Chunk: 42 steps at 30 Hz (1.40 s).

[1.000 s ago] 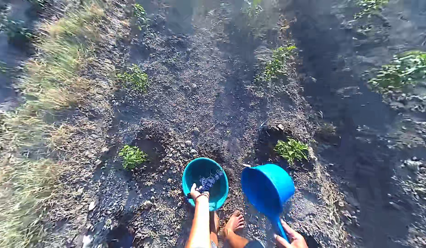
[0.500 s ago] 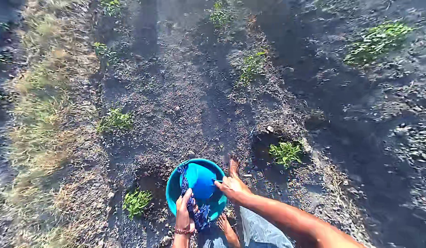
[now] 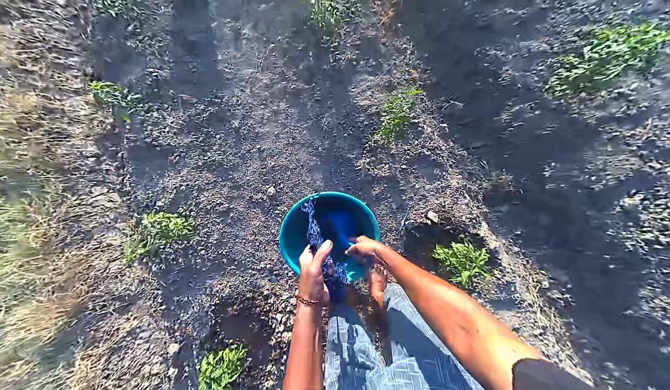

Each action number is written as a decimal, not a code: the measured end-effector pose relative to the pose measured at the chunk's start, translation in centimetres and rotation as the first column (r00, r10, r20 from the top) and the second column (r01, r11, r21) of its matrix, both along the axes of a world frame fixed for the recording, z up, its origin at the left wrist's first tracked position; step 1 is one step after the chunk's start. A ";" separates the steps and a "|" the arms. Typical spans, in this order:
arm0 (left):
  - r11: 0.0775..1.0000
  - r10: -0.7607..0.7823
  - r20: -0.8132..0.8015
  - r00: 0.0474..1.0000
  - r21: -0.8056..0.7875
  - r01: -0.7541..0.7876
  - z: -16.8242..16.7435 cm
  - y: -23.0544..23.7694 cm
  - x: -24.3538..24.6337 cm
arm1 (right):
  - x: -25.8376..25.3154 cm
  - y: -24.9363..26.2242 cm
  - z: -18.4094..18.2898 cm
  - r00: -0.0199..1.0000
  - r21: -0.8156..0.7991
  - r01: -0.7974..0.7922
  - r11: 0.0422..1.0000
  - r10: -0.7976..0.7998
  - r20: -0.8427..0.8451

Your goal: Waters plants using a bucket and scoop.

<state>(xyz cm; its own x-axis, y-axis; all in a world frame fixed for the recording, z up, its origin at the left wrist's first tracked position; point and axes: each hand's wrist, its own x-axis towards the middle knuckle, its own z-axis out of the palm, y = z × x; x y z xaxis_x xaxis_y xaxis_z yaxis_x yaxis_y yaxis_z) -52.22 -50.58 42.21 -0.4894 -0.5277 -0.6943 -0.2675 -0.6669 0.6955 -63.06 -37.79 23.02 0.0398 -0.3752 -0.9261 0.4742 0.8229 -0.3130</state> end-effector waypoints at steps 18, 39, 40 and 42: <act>1.000 0.020 0.401 0.916 -0.027 -0.010 -22.8 -15.5 -14.7 | -9.1 2.7 -6.4 0.557 -0.225 0.808 0.545 -0.580 0.594; -0.224 -0.752 0.659 0.007 -0.265 0.938 -56.1 -9.3 -51.2 | -21.1 0.0 -16.9 -0.001 0.014 1.000 0.002 -0.976 0.216; -0.193 -0.749 0.663 0.026 -0.255 0.947 -57.4 -8.5 -51.9 | -21.3 -0.2 -17.0 -0.002 0.029 1.000 0.004 -0.980 0.199; -0.126 -0.750 0.660 0.036 -0.196 0.973 -58.2 -7.2 -52.9 | -21.8 -0.5 -17.3 -0.002 0.055 0.998 0.008 -0.983 0.185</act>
